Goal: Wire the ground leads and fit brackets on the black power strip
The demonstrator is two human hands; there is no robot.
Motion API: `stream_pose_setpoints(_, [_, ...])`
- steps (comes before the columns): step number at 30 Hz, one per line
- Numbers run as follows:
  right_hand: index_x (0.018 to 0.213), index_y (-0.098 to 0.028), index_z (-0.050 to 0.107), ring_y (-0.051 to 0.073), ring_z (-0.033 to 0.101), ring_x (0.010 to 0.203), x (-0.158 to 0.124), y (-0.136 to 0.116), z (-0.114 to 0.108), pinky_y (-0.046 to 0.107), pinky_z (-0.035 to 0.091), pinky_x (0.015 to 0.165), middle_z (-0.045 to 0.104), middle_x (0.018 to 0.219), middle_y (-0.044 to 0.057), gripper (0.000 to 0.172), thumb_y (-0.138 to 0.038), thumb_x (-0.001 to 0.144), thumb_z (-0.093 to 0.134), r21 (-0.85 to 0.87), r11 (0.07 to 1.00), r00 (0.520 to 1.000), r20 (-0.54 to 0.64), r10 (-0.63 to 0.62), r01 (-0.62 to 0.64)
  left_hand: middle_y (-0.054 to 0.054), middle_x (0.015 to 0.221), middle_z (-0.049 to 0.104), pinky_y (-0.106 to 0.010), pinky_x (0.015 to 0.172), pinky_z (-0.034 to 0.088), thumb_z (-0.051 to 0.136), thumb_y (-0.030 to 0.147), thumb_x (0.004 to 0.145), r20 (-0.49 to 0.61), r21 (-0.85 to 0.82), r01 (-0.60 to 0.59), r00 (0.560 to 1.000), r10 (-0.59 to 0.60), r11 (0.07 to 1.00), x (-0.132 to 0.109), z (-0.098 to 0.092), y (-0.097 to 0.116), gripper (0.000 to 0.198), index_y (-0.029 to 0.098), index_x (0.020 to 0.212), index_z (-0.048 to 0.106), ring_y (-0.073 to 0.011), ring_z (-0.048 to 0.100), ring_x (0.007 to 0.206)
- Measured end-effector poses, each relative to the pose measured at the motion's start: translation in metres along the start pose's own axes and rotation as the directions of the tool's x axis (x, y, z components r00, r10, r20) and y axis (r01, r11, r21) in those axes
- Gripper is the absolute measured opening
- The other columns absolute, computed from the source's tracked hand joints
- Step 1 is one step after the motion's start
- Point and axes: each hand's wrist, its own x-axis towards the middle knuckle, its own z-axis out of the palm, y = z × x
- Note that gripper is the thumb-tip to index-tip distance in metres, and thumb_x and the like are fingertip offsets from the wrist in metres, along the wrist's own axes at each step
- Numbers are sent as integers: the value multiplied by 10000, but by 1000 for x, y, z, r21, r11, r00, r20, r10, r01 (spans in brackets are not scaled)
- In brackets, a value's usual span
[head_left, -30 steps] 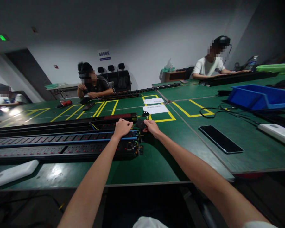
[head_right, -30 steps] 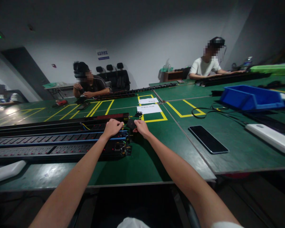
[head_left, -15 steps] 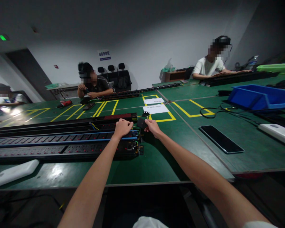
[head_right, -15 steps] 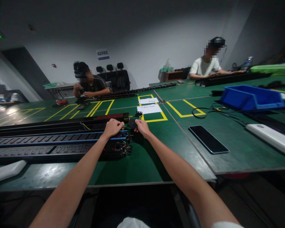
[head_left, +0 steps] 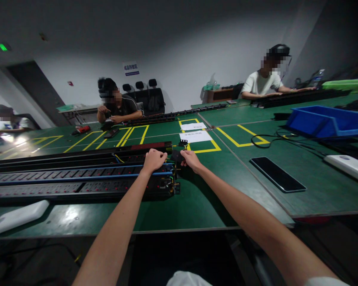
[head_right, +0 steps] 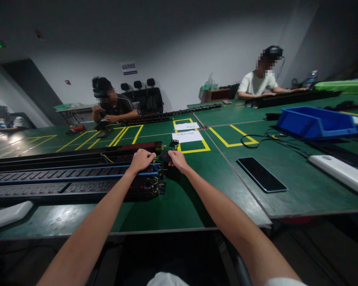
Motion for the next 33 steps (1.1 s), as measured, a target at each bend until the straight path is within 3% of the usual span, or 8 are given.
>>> stream_pose_setpoints(9, [723,-169,597,137,664,521,-3,-2,0,195,490,473,656,623,11,282,-319,962,579,45,998,992,126,29,-35,-111,977,747,-403,934,461,422,468,984,3,5,-1,1000,1,1000,0,0,0,476,221,849,805,-303,578,1135])
stream_pose_setpoints(17, [775,-162,623,127,666,557,-4,-2,1,178,479,493,674,658,18,241,-286,971,555,-19,1000,984,176,19,-16,-99,954,748,-417,923,455,431,490,975,1,-8,-14,1000,14,1000,1,1,-1,463,242,866,806,-303,574,1126])
stream_pose_setpoints(25, [723,-180,580,133,632,512,-4,-3,3,190,441,450,645,625,16,266,-321,944,534,-25,1000,998,60,7,-6,-94,959,751,-405,922,457,430,486,978,-9,-12,-13,1000,13,1000,0,2,-2,465,237,858,804,-299,577,1131])
stream_pose_setpoints(29, [689,-193,571,136,546,425,-1,1,2,207,382,424,566,495,-4,319,-369,940,487,-87,996,996,-86,-19,12,-89,960,752,-405,914,464,430,483,978,-13,-10,-17,1000,16,1000,0,2,-2,461,242,863,806,-301,580,1122])
stream_pose_setpoints(33, [615,-202,548,161,571,469,4,4,-6,227,367,486,535,473,2,397,-411,939,452,-289,957,958,-266,-108,28,-98,976,752,-412,922,465,422,483,981,-9,-10,-15,1000,15,1000,1,3,-3,475,237,867,811,-300,579,1119])
